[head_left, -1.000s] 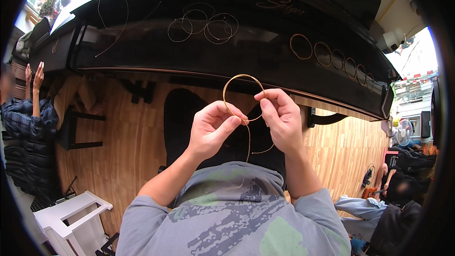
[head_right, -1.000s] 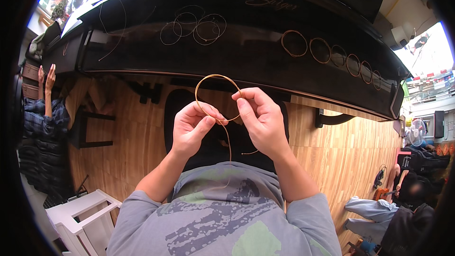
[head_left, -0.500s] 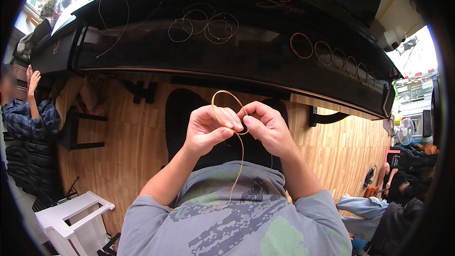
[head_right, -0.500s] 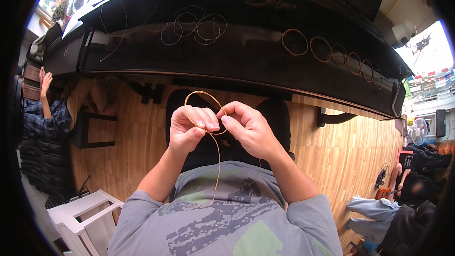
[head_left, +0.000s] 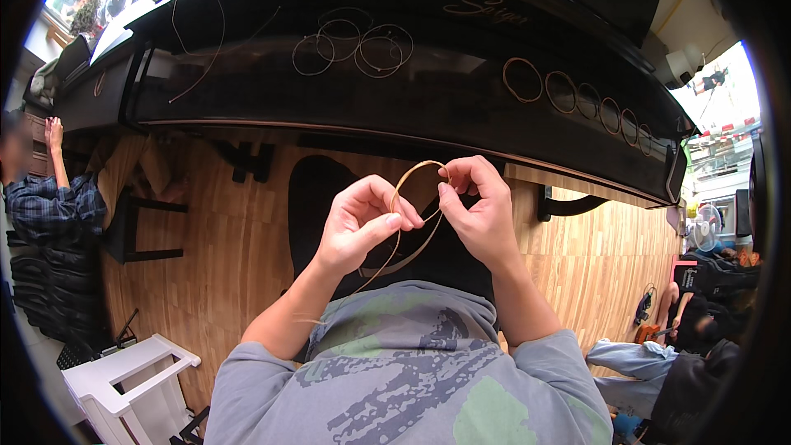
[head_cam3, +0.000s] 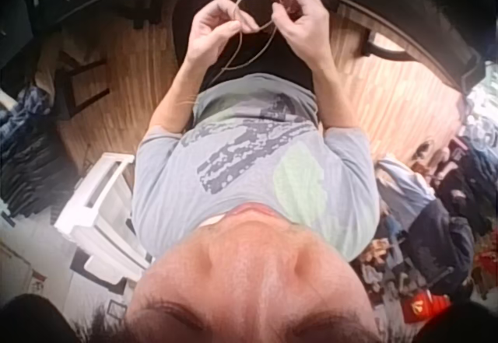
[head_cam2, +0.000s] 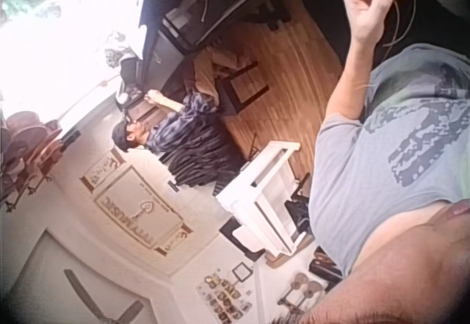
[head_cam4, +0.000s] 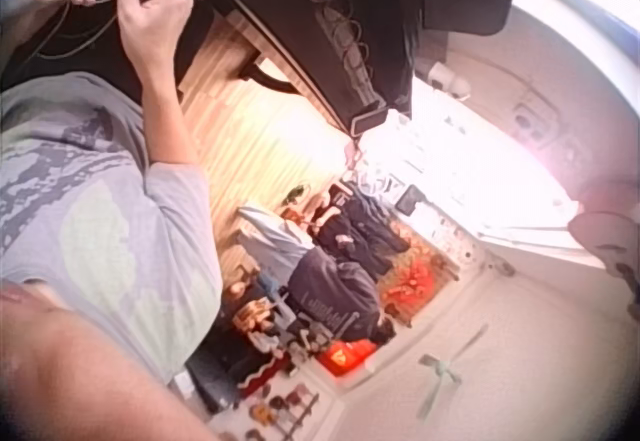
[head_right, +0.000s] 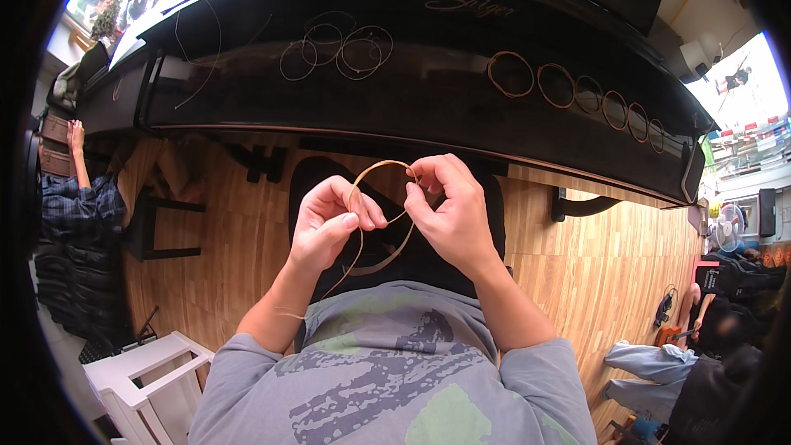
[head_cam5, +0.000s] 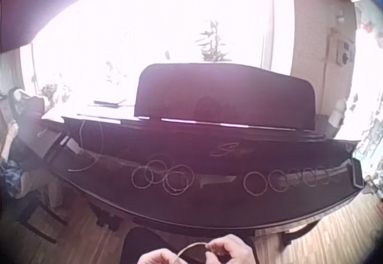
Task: The person shapes copper wire into circular loops by hand, repeatedly bending and twisting the ends to form closed rings. The person places the finished loops on the piano lid and continues with additional pieces of wire.
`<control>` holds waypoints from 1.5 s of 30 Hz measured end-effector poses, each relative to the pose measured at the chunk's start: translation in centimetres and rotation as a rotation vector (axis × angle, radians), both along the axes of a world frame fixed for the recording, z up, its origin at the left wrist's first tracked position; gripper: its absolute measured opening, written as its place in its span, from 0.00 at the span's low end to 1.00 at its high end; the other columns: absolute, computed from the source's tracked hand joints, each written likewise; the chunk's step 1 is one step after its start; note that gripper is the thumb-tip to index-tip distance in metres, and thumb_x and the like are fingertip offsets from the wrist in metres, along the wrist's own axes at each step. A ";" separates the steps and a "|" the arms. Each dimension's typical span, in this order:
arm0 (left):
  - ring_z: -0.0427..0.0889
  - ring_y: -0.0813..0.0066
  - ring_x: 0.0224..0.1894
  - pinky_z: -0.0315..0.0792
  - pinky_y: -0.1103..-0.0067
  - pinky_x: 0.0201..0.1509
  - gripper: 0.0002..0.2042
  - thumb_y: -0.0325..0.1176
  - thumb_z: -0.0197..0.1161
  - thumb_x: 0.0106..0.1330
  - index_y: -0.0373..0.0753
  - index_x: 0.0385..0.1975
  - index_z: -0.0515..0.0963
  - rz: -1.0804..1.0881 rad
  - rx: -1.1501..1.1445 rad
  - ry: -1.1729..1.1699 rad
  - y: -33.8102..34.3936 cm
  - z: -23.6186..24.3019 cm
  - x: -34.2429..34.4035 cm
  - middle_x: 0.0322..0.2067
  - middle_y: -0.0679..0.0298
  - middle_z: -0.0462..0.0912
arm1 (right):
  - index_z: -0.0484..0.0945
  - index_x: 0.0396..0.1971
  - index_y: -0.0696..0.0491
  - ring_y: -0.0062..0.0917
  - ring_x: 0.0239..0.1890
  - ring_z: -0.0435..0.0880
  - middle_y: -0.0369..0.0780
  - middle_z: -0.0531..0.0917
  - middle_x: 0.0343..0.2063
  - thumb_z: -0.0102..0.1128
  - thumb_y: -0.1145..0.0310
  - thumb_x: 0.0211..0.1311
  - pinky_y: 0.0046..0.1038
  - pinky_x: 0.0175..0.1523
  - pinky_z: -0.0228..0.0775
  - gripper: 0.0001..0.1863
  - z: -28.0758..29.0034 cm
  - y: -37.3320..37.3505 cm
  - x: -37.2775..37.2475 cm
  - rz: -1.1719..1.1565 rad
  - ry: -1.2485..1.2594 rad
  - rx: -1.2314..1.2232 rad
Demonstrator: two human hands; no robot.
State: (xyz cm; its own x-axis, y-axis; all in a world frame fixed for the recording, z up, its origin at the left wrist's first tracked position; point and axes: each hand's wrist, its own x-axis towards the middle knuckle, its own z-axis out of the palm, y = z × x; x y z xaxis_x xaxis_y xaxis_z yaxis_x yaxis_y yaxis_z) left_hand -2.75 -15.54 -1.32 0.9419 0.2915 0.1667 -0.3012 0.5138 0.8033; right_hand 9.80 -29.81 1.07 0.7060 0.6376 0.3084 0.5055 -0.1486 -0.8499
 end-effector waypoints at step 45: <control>0.71 0.84 0.14 0.67 0.89 0.18 0.11 0.39 0.45 0.75 0.39 0.33 0.67 0.155 0.096 0.363 -1.4 -0.1 -0.2 0.20 0.68 0.71 | 0.64 0.45 0.56 0.11 0.19 0.73 0.33 0.74 0.18 0.53 0.80 0.60 0.16 0.24 0.64 0.15 -1.3 -0.2 -2.8 0.092 0.316 0.114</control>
